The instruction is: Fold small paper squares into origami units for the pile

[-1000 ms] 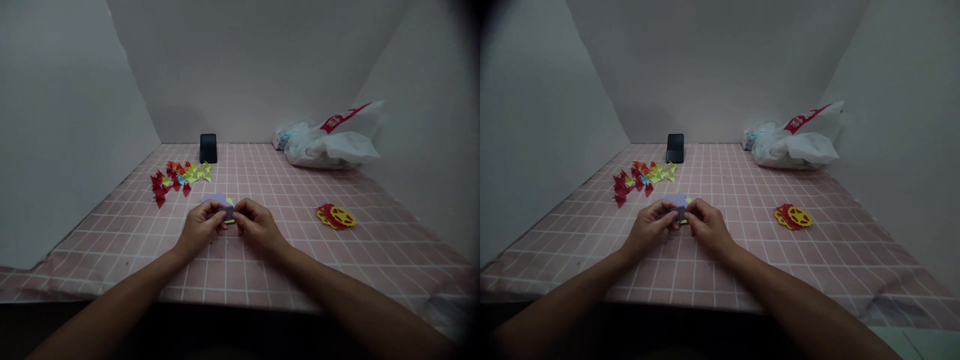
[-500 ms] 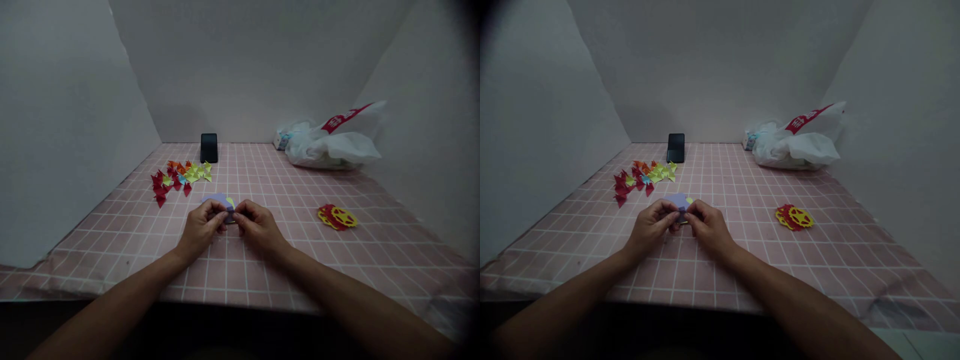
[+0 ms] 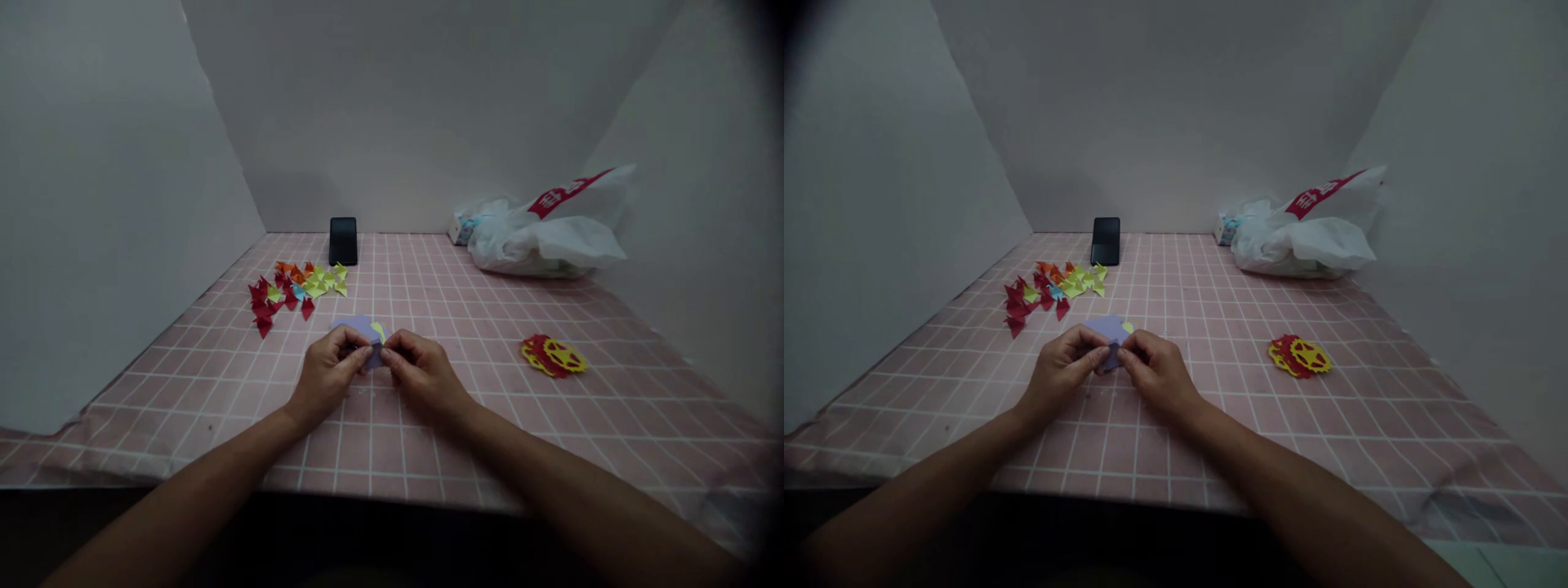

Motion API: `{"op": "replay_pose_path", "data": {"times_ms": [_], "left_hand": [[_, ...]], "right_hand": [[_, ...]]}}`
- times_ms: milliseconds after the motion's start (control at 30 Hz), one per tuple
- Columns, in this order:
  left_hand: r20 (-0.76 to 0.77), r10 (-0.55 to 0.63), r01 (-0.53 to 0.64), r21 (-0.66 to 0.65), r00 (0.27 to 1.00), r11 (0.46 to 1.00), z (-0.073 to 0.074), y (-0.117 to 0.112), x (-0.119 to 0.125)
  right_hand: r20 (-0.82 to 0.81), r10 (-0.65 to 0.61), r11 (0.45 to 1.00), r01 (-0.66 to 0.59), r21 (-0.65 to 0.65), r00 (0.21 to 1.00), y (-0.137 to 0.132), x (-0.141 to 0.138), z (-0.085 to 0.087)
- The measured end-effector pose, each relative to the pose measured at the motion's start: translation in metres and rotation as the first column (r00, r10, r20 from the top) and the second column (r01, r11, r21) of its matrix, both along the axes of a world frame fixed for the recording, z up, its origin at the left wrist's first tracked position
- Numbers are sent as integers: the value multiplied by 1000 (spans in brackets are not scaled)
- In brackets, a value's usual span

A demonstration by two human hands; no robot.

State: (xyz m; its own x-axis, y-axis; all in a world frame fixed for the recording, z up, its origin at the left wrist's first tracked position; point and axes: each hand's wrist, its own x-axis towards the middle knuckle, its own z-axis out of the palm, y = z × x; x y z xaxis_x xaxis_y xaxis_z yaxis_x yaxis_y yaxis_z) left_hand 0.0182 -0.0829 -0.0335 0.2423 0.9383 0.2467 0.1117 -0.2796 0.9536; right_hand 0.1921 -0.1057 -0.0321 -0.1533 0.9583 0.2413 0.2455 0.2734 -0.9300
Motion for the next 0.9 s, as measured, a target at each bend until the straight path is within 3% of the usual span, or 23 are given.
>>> {"op": "replay_pose_path", "data": {"times_ms": [167,433,667,900], "left_hand": [[18,-24,24,18,1000,1000,-2,0,0],[-86,-32,41,106,996,994,-6,0,-3],[-19,-41,42,32,999,999,-5,-1,1],[-147,-4,30,176,989,984,-4,-1,0]], "right_hand": [[44,-8,999,6,48,999,-1,0,1],[36,-4,998,2,61,999,0,1,-1],[88,-37,994,27,106,995,-1,1,-2],[132,-66,988,46,147,989,-2,1,-3]]}}
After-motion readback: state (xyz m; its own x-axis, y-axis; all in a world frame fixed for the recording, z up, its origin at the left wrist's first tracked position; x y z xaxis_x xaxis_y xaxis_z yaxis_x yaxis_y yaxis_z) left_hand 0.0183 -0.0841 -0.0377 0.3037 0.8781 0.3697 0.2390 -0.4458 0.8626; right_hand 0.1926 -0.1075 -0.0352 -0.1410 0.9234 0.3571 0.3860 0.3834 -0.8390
